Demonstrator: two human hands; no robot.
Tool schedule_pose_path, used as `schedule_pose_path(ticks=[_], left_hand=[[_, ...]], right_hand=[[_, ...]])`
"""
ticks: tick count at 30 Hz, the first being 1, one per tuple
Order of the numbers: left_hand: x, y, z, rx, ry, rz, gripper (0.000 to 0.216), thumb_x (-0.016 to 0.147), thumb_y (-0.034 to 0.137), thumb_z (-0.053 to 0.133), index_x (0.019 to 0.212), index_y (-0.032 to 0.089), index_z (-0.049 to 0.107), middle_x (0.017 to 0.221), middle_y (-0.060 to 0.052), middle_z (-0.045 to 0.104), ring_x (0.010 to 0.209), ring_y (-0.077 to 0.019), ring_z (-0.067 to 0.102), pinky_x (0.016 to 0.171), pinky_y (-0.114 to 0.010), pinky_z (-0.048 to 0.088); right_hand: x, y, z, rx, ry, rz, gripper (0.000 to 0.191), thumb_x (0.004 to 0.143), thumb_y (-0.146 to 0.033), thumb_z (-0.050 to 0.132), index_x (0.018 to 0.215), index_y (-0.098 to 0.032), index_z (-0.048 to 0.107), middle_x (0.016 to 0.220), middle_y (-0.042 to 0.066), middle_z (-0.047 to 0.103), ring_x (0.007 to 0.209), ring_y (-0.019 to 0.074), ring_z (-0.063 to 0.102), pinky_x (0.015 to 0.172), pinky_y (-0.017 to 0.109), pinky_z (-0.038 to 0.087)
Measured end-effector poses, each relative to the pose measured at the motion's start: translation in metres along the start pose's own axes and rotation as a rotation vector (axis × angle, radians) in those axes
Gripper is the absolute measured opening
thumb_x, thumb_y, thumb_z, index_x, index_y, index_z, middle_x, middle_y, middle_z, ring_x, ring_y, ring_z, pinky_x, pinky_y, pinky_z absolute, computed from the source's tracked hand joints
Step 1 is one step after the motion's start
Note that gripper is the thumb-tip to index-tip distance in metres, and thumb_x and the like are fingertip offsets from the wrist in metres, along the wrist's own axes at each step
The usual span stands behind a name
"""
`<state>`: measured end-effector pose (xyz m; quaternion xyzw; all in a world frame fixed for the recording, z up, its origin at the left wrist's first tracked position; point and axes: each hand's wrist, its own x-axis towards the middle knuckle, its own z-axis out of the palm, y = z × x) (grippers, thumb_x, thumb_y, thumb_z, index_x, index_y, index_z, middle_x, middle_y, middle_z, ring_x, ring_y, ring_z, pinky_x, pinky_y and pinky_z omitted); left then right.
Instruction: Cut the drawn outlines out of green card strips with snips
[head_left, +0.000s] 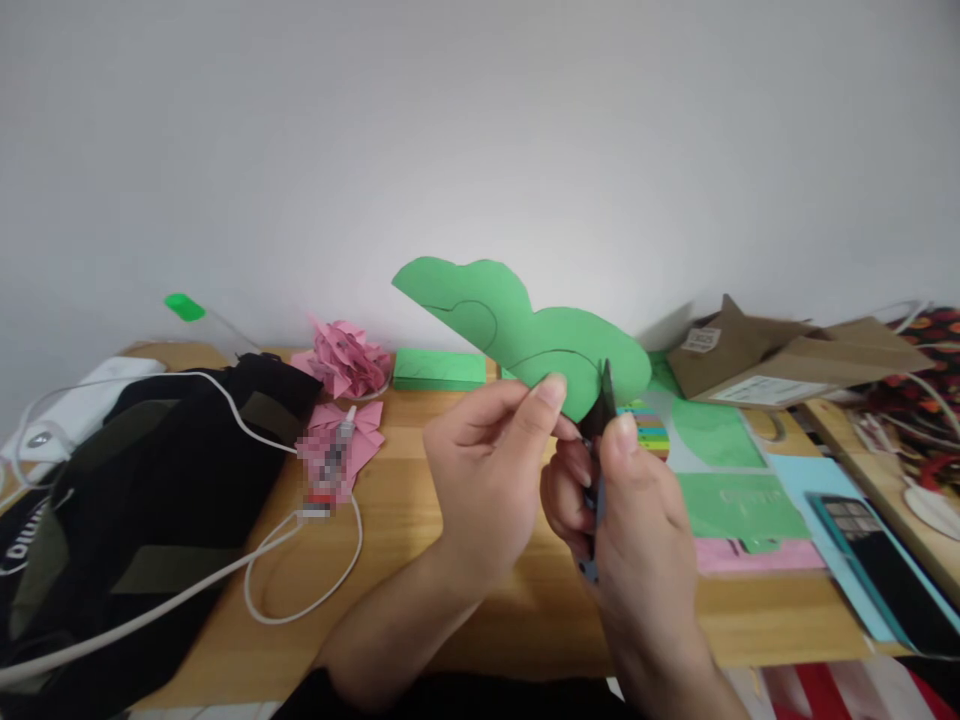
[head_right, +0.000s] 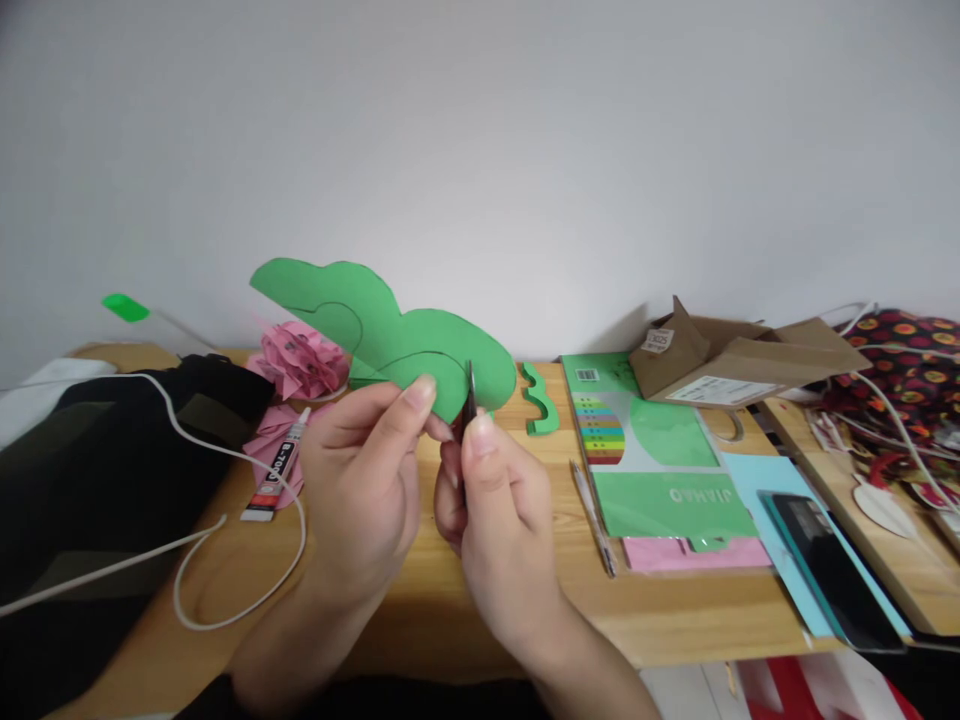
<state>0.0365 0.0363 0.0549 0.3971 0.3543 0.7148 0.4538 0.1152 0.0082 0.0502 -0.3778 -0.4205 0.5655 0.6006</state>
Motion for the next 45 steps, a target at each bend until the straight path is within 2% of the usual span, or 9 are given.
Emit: schedule_pose_path(ticks=[12, 27, 36, 41, 45], left_hand=[[0.001, 0.002, -0.005, 0.066, -0.017, 0.068, 0.029, 0.086, 0.023, 0.07, 0.058, 0.021, 0.065, 0.055, 0.004, 0.064, 0.052, -0.0085, 0.055, 0.054, -0.023, 0.046], [0.005, 0.011, -0.009, 0.133, -0.103, 0.147, 0.031, 0.087, 0.022, 0.068, 0.057, 0.021, 0.06, 0.053, 0.005, 0.06, 0.048, -0.0063, 0.054, 0.048, -0.019, 0.046], [0.01, 0.017, -0.014, 0.16, -0.169, 0.117, 0.033, 0.087, 0.023, 0.067, 0.056, 0.02, 0.057, 0.053, 0.005, 0.057, 0.05, -0.0066, 0.052, 0.049, -0.02, 0.044], [0.011, 0.02, -0.016, 0.206, -0.201, 0.091, 0.036, 0.088, 0.028, 0.066, 0.055, 0.021, 0.056, 0.053, 0.003, 0.053, 0.049, -0.0082, 0.047, 0.048, -0.023, 0.043], [0.012, 0.022, -0.016, 0.146, -0.215, 0.054, 0.034, 0.088, 0.025, 0.066, 0.057, 0.02, 0.055, 0.054, 0.004, 0.056, 0.049, -0.0075, 0.052, 0.049, -0.022, 0.046]], right_hand=[[-0.002, -0.005, -0.003, -0.063, -0.031, -0.028, 0.048, 0.1, -0.049, 0.047, 0.062, -0.019, 0.046, 0.047, -0.008, 0.031, 0.041, 0.0059, 0.023, 0.036, 0.02, 0.016], [-0.007, -0.008, -0.008, -0.118, -0.052, -0.036, 0.046, 0.101, -0.046, 0.046, 0.063, -0.02, 0.044, 0.05, -0.006, 0.032, 0.044, 0.0069, 0.024, 0.037, 0.021, 0.016], [-0.009, -0.011, -0.01, -0.142, -0.067, -0.013, 0.042, 0.101, -0.046, 0.046, 0.069, -0.02, 0.052, 0.05, -0.007, 0.032, 0.043, 0.0076, 0.023, 0.037, 0.022, 0.017], [-0.011, -0.014, -0.011, -0.205, -0.023, -0.006, 0.04, 0.1, -0.047, 0.047, 0.07, -0.021, 0.053, 0.051, -0.006, 0.033, 0.043, 0.0089, 0.024, 0.038, 0.025, 0.018], [-0.011, -0.015, -0.013, -0.211, -0.044, 0.008, 0.037, 0.101, -0.045, 0.046, 0.074, -0.021, 0.056, 0.052, -0.006, 0.035, 0.044, 0.0093, 0.025, 0.039, 0.025, 0.018]])
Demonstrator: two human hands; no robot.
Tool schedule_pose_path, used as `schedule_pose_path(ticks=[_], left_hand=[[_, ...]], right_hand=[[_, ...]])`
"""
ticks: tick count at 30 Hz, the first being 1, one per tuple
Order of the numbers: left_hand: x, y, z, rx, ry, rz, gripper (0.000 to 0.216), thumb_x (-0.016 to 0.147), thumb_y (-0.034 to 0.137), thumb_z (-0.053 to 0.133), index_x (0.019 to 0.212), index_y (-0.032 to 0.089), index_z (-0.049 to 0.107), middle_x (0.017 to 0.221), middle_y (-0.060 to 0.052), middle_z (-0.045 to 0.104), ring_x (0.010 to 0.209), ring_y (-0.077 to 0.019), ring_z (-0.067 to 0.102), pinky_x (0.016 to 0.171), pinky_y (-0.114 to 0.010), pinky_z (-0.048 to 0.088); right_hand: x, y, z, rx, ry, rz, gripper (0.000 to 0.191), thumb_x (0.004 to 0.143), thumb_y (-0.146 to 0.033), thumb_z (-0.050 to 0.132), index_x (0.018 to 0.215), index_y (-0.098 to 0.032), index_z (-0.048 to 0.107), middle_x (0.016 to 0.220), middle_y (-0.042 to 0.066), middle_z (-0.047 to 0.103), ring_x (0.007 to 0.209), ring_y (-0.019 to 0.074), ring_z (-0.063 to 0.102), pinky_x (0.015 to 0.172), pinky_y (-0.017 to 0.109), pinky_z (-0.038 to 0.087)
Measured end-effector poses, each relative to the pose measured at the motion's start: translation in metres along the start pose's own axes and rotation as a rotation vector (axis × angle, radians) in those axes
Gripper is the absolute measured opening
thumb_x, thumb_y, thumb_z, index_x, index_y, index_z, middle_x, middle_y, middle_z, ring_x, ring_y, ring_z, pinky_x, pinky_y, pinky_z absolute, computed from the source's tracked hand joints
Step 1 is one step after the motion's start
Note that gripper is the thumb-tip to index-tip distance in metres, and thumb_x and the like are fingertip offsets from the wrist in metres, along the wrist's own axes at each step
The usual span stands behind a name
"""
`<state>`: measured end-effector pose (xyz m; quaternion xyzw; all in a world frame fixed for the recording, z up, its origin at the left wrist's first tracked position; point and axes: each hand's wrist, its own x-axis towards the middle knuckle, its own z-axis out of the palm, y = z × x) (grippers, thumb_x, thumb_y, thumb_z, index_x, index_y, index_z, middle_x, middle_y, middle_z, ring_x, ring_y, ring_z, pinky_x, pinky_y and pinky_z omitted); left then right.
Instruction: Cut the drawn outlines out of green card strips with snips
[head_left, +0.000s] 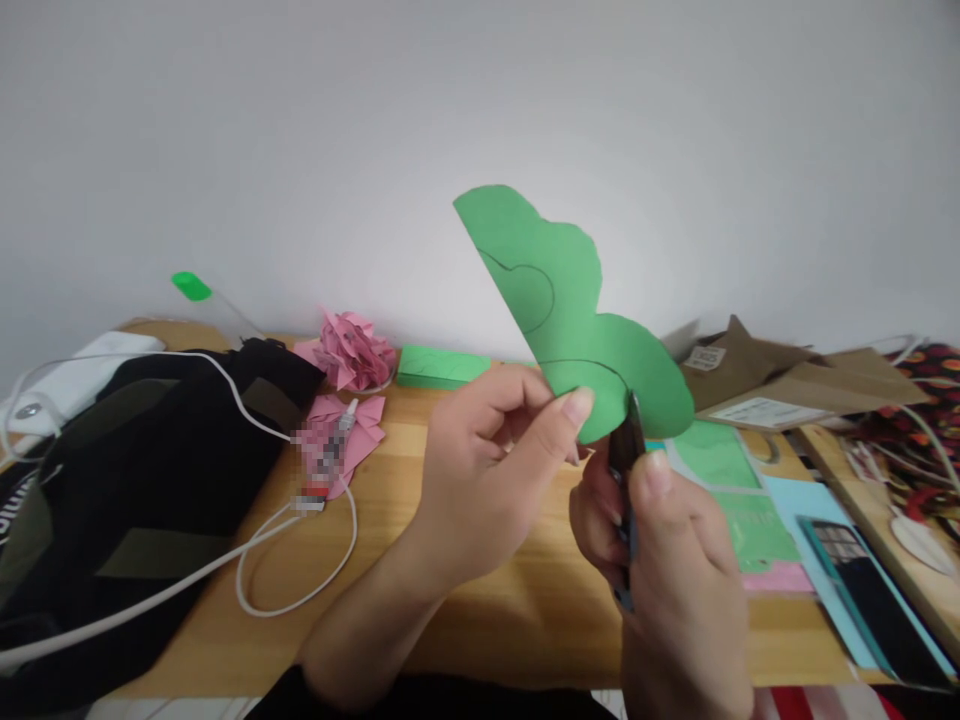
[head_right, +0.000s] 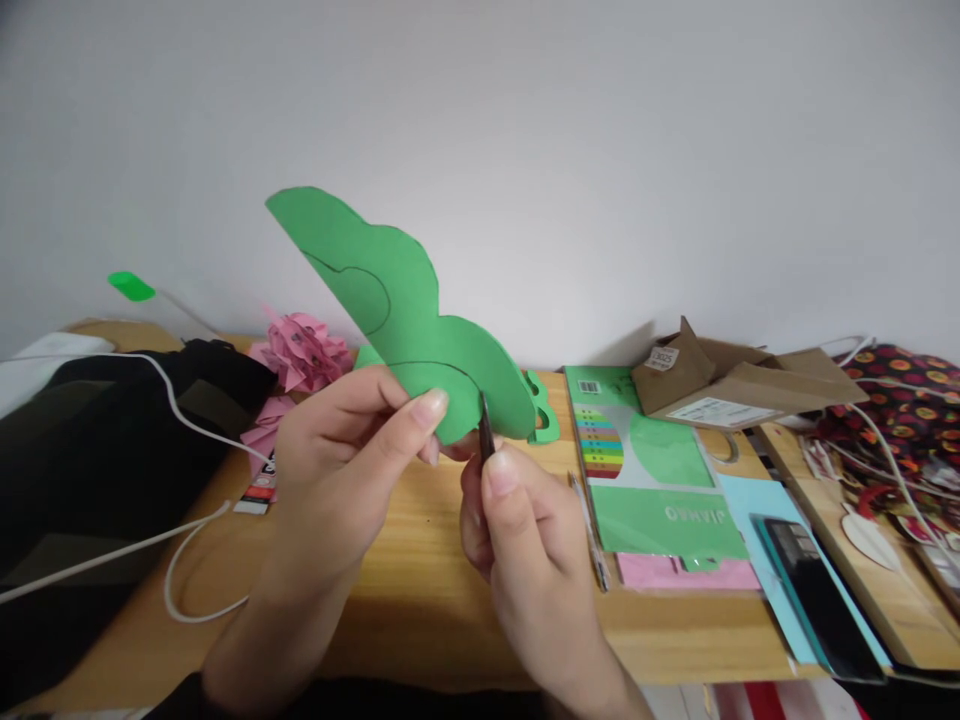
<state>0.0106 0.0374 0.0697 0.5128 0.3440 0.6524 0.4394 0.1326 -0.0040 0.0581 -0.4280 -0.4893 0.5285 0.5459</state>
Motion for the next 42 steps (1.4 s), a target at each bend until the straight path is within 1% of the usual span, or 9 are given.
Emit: schedule_pose_path(ticks=[3, 6, 9, 13, 21, 26, 31, 37, 42], left_hand=[[0.001, 0.0006, -0.0006, -0.034, -0.013, -0.015, 0.03, 0.087, 0.02, 0.066, 0.059, 0.019, 0.056, 0.055, 0.005, 0.057, 0.051, -0.0064, 0.056, 0.05, -0.019, 0.048], [0.0022, 0.0005, -0.0012, -0.059, -0.036, -0.004, 0.03, 0.088, 0.021, 0.065, 0.06, 0.02, 0.055, 0.055, 0.005, 0.057, 0.052, -0.0062, 0.058, 0.05, -0.018, 0.049], [0.003, -0.0001, -0.0016, -0.073, -0.042, -0.01, 0.031, 0.088, 0.019, 0.065, 0.059, 0.019, 0.054, 0.054, 0.005, 0.056, 0.053, -0.0067, 0.06, 0.051, -0.018, 0.051], [0.0035, -0.0008, -0.0018, -0.058, -0.042, -0.014, 0.032, 0.087, 0.019, 0.065, 0.057, 0.019, 0.053, 0.053, 0.004, 0.055, 0.052, -0.008, 0.06, 0.05, -0.019, 0.051], [0.0038, -0.0013, -0.0032, -0.015, -0.031, 0.017, 0.03, 0.086, 0.019, 0.066, 0.058, 0.019, 0.055, 0.054, 0.004, 0.057, 0.051, -0.0078, 0.058, 0.049, -0.019, 0.05], [0.0033, -0.0027, -0.0022, -0.007, -0.002, 0.024, 0.031, 0.086, 0.022, 0.066, 0.057, 0.019, 0.055, 0.053, 0.003, 0.057, 0.05, -0.0082, 0.055, 0.049, -0.02, 0.049], [0.0034, -0.0039, -0.0017, -0.012, 0.0, 0.03, 0.033, 0.087, 0.021, 0.067, 0.056, 0.019, 0.055, 0.052, 0.004, 0.055, 0.049, -0.0066, 0.052, 0.049, -0.018, 0.047], [0.0026, -0.0056, -0.002, -0.013, -0.006, 0.033, 0.033, 0.087, 0.024, 0.067, 0.056, 0.019, 0.055, 0.053, 0.004, 0.056, 0.049, -0.0072, 0.052, 0.049, -0.02, 0.047], [0.0029, -0.0046, -0.0021, -0.018, -0.012, 0.03, 0.032, 0.087, 0.022, 0.066, 0.057, 0.019, 0.056, 0.053, 0.003, 0.057, 0.05, -0.0077, 0.056, 0.05, -0.019, 0.048]], right_hand=[[0.0007, -0.0003, -0.0012, -0.016, 0.0, -0.01, 0.039, 0.101, -0.045, 0.046, 0.072, -0.02, 0.057, 0.052, -0.006, 0.034, 0.044, 0.0086, 0.025, 0.039, 0.025, 0.018], [0.0015, -0.0007, -0.0014, -0.024, 0.003, -0.015, 0.044, 0.101, -0.045, 0.047, 0.064, -0.02, 0.049, 0.051, -0.006, 0.033, 0.044, 0.0081, 0.025, 0.039, 0.025, 0.018], [0.0017, -0.0006, -0.0007, -0.002, -0.013, -0.013, 0.046, 0.101, -0.045, 0.046, 0.062, -0.02, 0.044, 0.051, -0.006, 0.032, 0.044, 0.008, 0.024, 0.039, 0.025, 0.018], [0.0013, -0.0004, 0.0015, 0.055, -0.025, 0.001, 0.042, 0.101, -0.046, 0.046, 0.067, -0.021, 0.048, 0.052, -0.007, 0.032, 0.044, 0.0079, 0.022, 0.039, 0.024, 0.016], [0.003, 0.0017, 0.0001, 0.078, -0.054, 0.014, 0.044, 0.102, -0.048, 0.042, 0.068, -0.021, 0.05, 0.05, -0.007, 0.031, 0.043, 0.0082, 0.022, 0.039, 0.024, 0.016], [0.0053, 0.0001, 0.0009, 0.079, -0.053, 0.008, 0.045, 0.1, -0.05, 0.044, 0.066, -0.021, 0.046, 0.05, -0.007, 0.03, 0.043, 0.0079, 0.021, 0.039, 0.024, 0.015], [0.0062, -0.0009, 0.0026, 0.077, -0.044, 0.011, 0.044, 0.1, -0.048, 0.047, 0.065, -0.021, 0.043, 0.05, -0.007, 0.03, 0.043, 0.0076, 0.021, 0.039, 0.024, 0.015], [0.0061, -0.0012, 0.0034, 0.054, -0.029, 0.015, 0.045, 0.099, -0.049, 0.047, 0.063, -0.022, 0.042, 0.051, -0.007, 0.03, 0.043, 0.0084, 0.021, 0.039, 0.025, 0.015], [0.0065, -0.001, 0.0037, 0.022, -0.022, -0.005, 0.046, 0.099, -0.048, 0.047, 0.062, -0.022, 0.042, 0.049, -0.007, 0.03, 0.042, 0.0087, 0.021, 0.039, 0.025, 0.016]])
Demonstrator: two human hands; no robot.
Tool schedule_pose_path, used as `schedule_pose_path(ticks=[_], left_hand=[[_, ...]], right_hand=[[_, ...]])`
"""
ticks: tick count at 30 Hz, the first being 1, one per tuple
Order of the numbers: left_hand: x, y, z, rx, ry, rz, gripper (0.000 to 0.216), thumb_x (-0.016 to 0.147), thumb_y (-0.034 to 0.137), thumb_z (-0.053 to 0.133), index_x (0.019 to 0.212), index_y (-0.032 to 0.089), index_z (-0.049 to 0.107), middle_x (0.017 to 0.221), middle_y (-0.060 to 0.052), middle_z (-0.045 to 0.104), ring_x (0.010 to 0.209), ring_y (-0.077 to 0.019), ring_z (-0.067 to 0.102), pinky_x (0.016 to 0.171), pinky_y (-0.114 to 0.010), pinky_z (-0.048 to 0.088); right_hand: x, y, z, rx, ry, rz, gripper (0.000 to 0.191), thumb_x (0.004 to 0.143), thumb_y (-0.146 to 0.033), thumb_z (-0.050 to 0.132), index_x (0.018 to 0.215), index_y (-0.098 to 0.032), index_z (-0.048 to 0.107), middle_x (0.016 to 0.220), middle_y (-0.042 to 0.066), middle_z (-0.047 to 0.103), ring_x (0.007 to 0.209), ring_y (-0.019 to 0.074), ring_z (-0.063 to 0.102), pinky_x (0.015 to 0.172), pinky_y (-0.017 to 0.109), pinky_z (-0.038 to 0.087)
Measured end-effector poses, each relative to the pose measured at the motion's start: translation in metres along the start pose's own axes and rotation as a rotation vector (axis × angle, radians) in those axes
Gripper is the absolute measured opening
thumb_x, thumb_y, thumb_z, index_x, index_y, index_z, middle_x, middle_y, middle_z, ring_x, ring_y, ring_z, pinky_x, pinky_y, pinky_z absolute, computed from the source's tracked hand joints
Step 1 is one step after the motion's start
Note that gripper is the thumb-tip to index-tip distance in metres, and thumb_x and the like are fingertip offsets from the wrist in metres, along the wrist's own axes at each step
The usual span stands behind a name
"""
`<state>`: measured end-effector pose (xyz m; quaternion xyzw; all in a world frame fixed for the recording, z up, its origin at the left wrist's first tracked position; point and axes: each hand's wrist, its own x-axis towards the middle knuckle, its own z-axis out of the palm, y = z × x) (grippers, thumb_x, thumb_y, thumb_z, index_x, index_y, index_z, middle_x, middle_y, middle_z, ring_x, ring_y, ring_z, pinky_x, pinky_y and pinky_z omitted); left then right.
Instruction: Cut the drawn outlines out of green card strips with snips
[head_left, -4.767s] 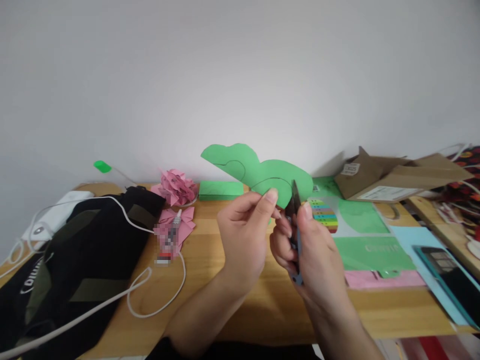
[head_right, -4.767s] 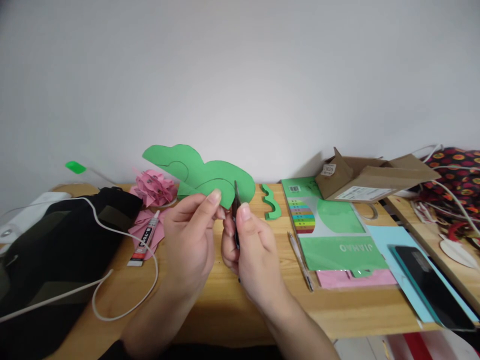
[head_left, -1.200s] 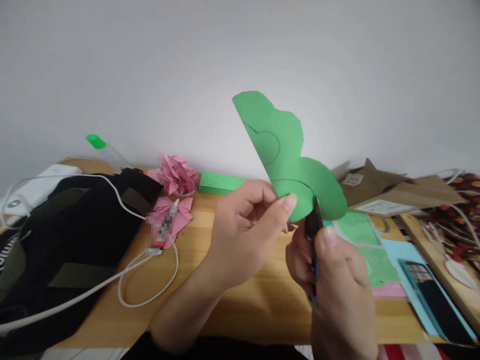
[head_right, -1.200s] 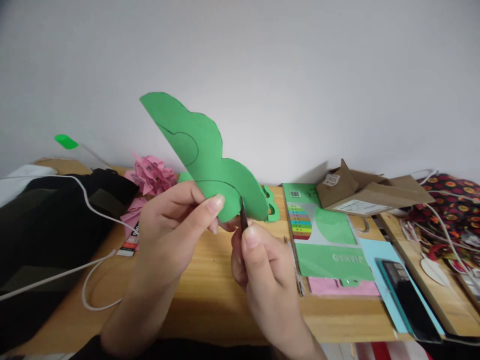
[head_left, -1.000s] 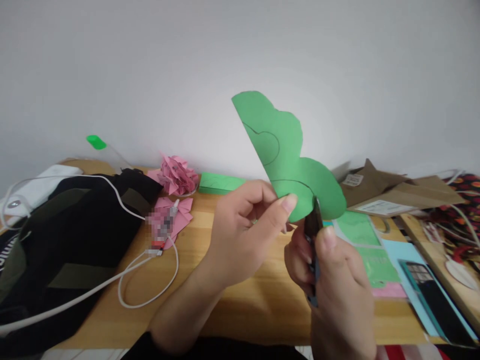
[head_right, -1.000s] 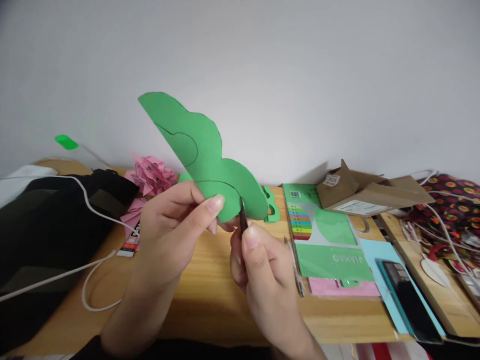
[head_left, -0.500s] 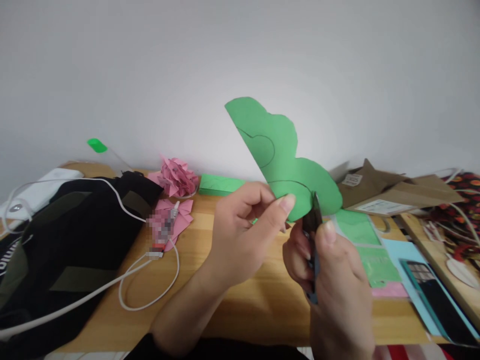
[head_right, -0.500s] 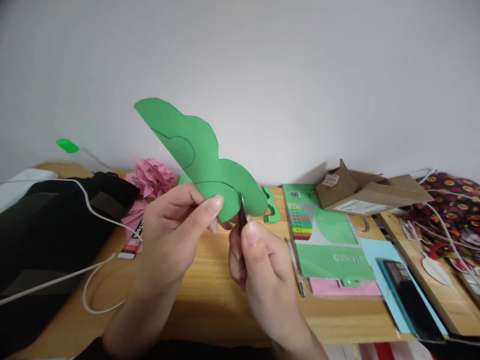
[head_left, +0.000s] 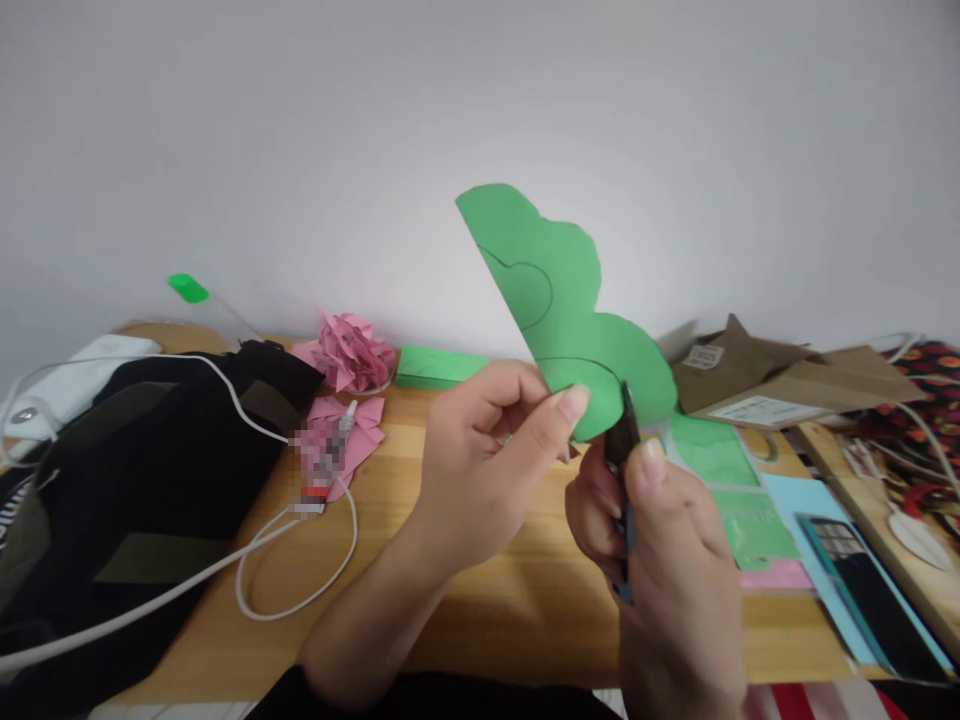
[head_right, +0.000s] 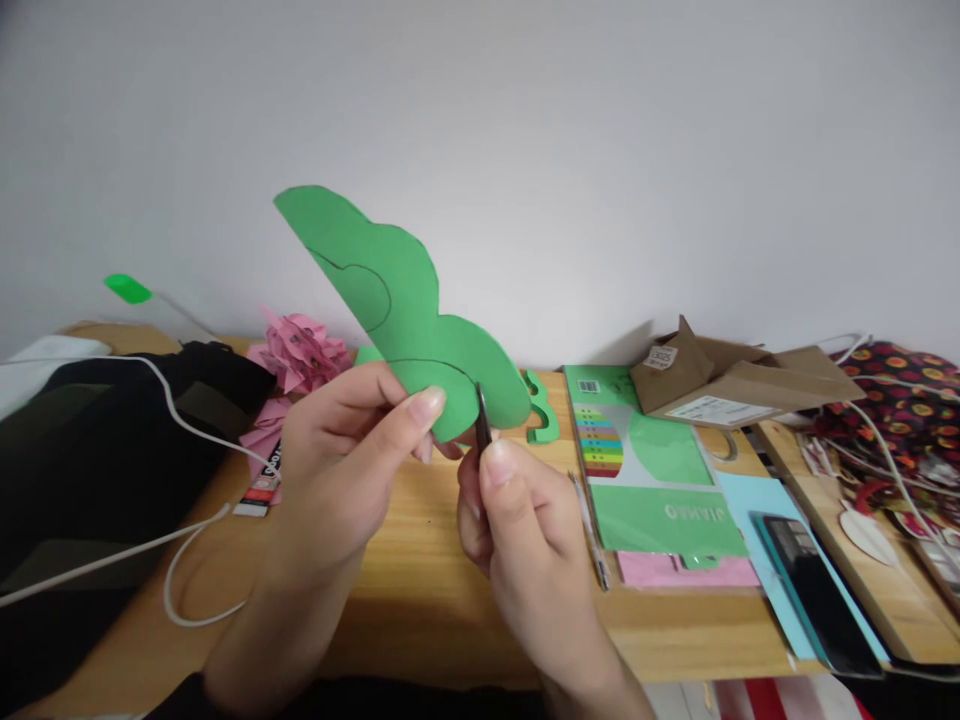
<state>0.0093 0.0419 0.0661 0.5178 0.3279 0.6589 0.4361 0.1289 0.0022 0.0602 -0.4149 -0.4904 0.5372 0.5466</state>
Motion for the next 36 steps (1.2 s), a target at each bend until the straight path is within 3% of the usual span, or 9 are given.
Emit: schedule_pose_path(ticks=[6, 16, 36], left_hand=[[0.003, 0.003, -0.003, 0.002, -0.019, -0.025, 0.032, 0.086, 0.02, 0.066, 0.056, 0.019, 0.054, 0.052, 0.004, 0.054, 0.049, -0.0074, 0.057, 0.048, -0.018, 0.049], [0.007, 0.0, -0.011, 0.035, -0.125, 0.007, 0.033, 0.086, 0.017, 0.067, 0.056, 0.018, 0.053, 0.052, 0.005, 0.057, 0.051, -0.0055, 0.058, 0.049, -0.014, 0.048], [0.009, -0.001, -0.011, 0.032, -0.153, -0.024, 0.033, 0.085, 0.013, 0.066, 0.056, 0.016, 0.051, 0.053, 0.006, 0.055, 0.051, -0.0035, 0.054, 0.049, -0.013, 0.043]], right_hand=[[-0.002, 0.0, 0.001, -0.012, 0.036, 0.018, 0.045, 0.099, -0.049, 0.047, 0.063, -0.022, 0.042, 0.05, -0.007, 0.03, 0.044, 0.009, 0.02, 0.039, 0.026, 0.014], [0.001, -0.002, -0.011, -0.061, -0.083, 0.009, 0.044, 0.101, -0.046, 0.043, 0.064, -0.022, 0.044, 0.051, -0.006, 0.032, 0.043, 0.0089, 0.022, 0.039, 0.026, 0.018], [0.002, 0.002, -0.019, -0.113, -0.095, 0.003, 0.047, 0.102, -0.048, 0.043, 0.063, -0.021, 0.043, 0.05, -0.007, 0.03, 0.042, 0.0076, 0.02, 0.038, 0.025, 0.017]])
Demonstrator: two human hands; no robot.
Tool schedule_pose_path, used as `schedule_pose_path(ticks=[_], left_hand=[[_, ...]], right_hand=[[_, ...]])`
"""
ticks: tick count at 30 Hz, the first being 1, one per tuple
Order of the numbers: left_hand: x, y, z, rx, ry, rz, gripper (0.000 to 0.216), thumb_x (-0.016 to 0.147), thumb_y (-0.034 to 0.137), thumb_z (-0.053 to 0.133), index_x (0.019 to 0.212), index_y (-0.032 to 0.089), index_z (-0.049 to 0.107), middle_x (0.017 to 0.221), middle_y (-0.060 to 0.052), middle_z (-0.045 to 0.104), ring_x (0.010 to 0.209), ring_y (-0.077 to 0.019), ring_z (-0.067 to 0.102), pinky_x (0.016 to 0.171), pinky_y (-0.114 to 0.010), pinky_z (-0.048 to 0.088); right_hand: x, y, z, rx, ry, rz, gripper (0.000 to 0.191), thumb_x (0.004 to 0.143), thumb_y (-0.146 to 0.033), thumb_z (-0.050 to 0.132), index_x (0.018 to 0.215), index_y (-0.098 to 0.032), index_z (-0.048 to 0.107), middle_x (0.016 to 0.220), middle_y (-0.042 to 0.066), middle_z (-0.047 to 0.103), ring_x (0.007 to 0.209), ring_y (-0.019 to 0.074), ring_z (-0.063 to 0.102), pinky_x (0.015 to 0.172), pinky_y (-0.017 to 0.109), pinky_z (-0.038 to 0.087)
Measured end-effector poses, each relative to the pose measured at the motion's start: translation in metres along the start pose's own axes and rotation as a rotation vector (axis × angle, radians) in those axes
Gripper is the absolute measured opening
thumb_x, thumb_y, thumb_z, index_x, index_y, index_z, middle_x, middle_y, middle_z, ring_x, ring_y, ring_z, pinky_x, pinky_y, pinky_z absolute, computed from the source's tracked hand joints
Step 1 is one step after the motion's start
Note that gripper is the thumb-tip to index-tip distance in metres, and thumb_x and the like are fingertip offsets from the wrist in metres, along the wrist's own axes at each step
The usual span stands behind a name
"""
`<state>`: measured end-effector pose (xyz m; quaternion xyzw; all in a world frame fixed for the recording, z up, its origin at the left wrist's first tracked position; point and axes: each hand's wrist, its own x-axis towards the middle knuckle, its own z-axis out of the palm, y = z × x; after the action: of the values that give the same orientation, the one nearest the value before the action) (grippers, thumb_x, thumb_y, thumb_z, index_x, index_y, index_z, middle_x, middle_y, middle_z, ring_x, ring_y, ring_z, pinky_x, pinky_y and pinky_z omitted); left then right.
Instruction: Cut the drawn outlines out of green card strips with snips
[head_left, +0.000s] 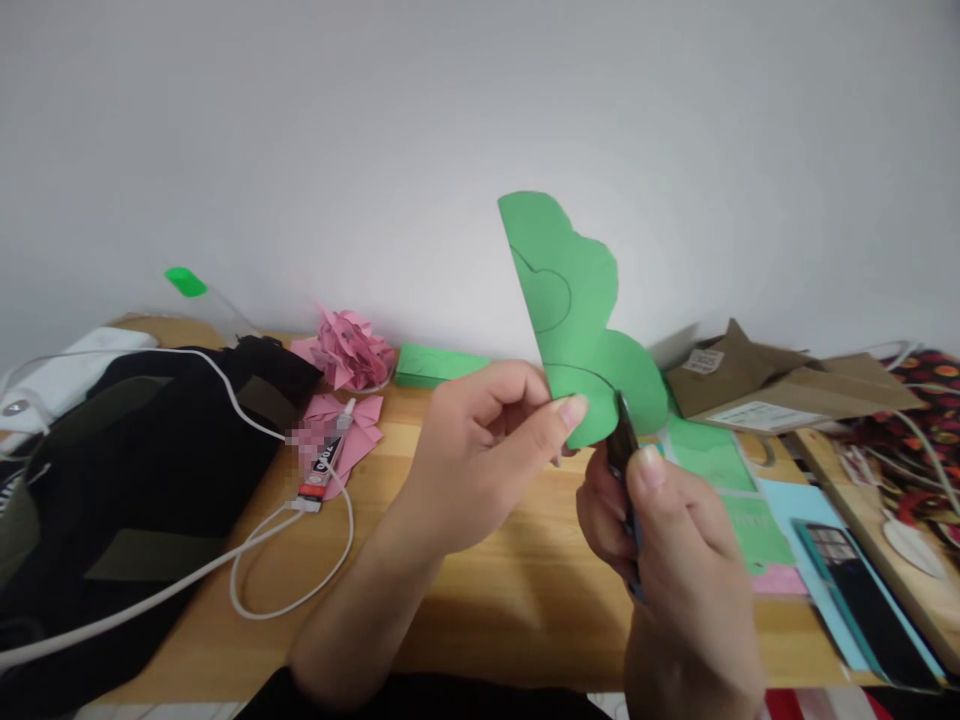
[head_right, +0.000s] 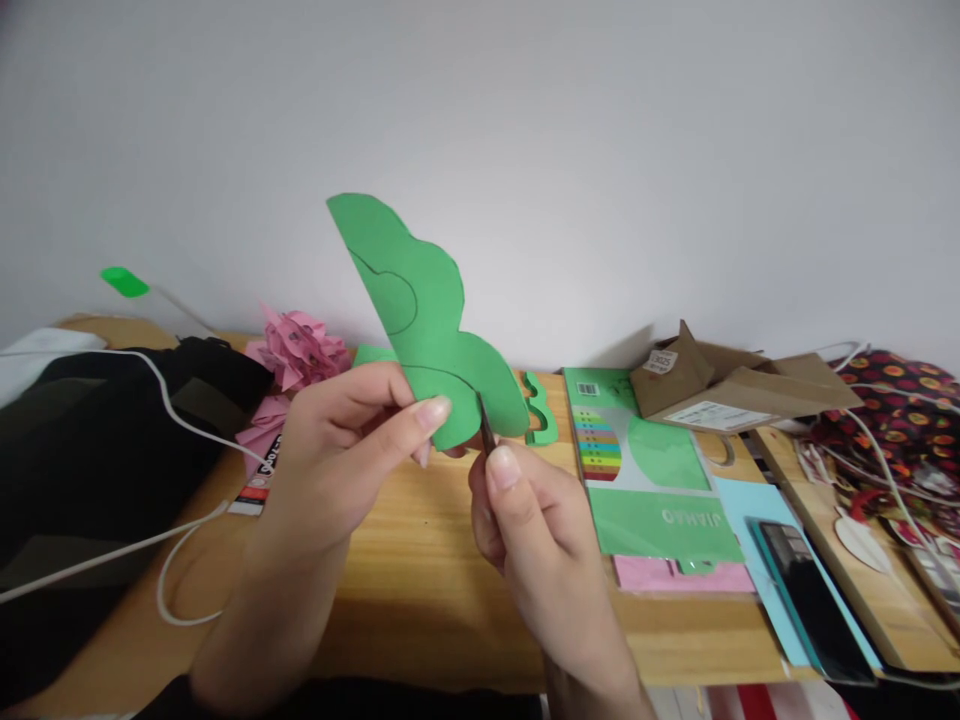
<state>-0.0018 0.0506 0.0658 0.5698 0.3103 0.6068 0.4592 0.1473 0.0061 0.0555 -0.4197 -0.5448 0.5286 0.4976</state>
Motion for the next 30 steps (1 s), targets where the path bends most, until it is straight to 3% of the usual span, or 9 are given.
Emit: schedule_pose_path(ticks=[8, 30], left_hand=[[0.001, 0.001, -0.0055, 0.029, -0.044, -0.003, 0.033, 0.085, 0.017, 0.066, 0.055, 0.015, 0.051, 0.052, 0.006, 0.051, 0.048, -0.0024, 0.044, 0.045, -0.013, 0.037], [-0.0002, -0.0004, -0.0049, 0.077, -0.027, -0.047, 0.032, 0.082, 0.019, 0.067, 0.053, 0.016, 0.054, 0.05, 0.005, 0.054, 0.046, -0.0048, 0.045, 0.044, -0.017, 0.038]], right_hand=[[-0.0003, -0.0004, -0.0061, -0.07, -0.03, 0.009, 0.048, 0.102, -0.048, 0.041, 0.063, -0.021, 0.042, 0.051, -0.006, 0.031, 0.044, 0.0085, 0.021, 0.039, 0.025, 0.018], [0.0029, -0.0002, -0.0106, -0.127, -0.059, -0.007, 0.049, 0.102, -0.049, 0.042, 0.062, -0.021, 0.04, 0.049, -0.006, 0.032, 0.044, 0.008, 0.023, 0.038, 0.024, 0.016]])
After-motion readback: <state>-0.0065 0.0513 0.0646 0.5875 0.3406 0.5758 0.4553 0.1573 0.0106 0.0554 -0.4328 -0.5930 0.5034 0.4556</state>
